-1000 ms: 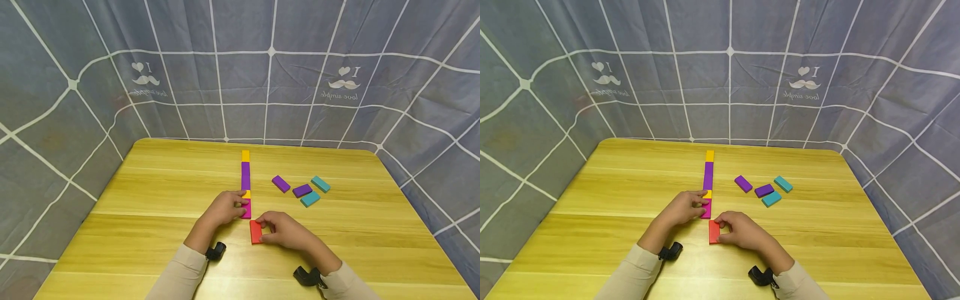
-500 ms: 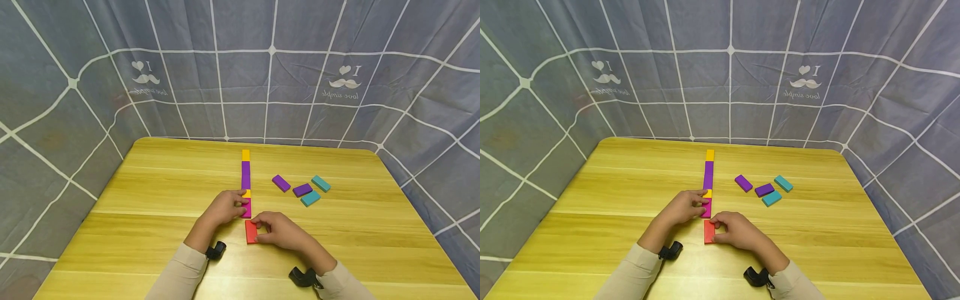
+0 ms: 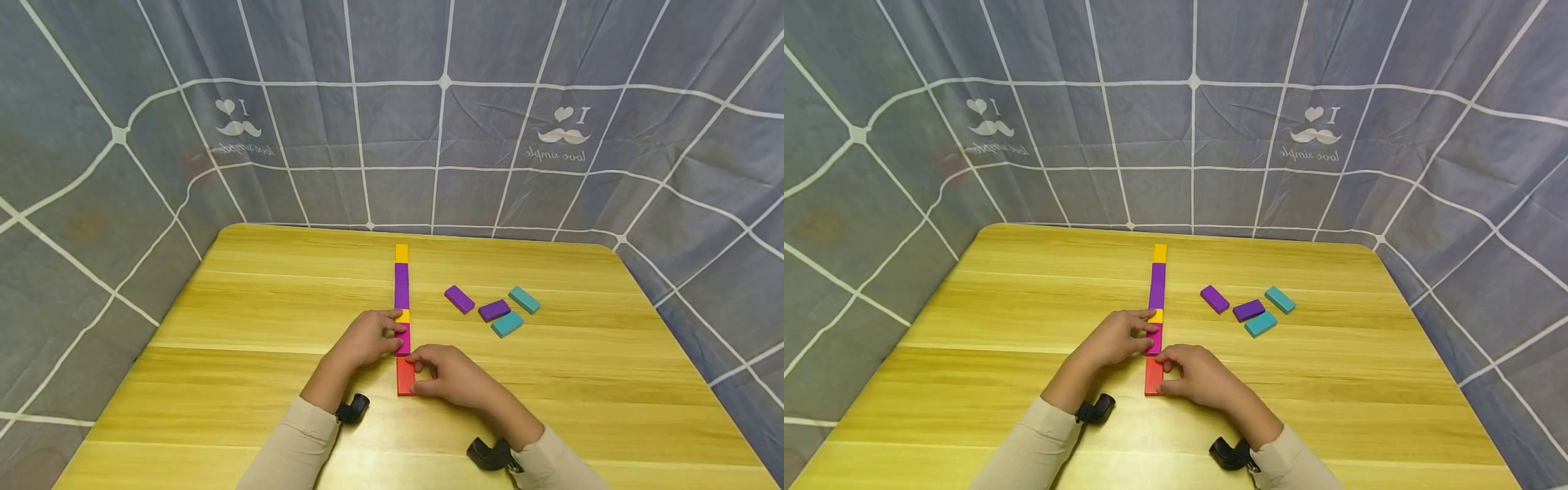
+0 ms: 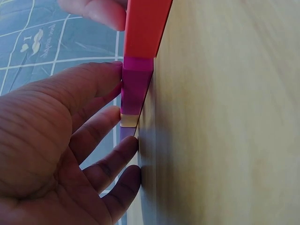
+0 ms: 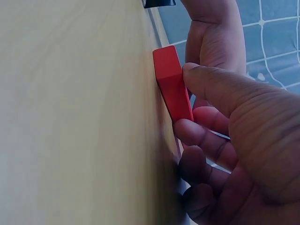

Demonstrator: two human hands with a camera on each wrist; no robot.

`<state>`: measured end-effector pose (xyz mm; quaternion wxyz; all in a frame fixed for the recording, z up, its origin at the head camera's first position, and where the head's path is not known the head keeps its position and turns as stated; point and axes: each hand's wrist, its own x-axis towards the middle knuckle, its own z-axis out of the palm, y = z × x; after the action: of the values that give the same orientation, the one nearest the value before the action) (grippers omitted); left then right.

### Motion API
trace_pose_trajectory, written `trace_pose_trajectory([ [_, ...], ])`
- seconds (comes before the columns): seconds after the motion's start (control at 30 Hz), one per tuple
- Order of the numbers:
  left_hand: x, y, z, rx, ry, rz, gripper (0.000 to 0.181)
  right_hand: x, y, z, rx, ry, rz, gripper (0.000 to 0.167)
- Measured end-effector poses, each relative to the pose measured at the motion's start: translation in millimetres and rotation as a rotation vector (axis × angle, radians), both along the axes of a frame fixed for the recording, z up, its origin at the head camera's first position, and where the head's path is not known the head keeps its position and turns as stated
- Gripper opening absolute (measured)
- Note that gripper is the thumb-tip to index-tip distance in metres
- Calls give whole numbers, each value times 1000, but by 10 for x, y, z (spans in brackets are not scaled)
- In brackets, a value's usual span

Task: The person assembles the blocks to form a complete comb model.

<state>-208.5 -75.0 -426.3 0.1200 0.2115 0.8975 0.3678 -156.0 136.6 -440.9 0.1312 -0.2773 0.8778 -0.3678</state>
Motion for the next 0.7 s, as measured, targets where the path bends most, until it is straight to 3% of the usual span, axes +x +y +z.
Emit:
trace_pose_trajectory([
  [0.7,1,0,11,-7,-4,4,23,-24,-58,-10,9,22,-23,29],
])
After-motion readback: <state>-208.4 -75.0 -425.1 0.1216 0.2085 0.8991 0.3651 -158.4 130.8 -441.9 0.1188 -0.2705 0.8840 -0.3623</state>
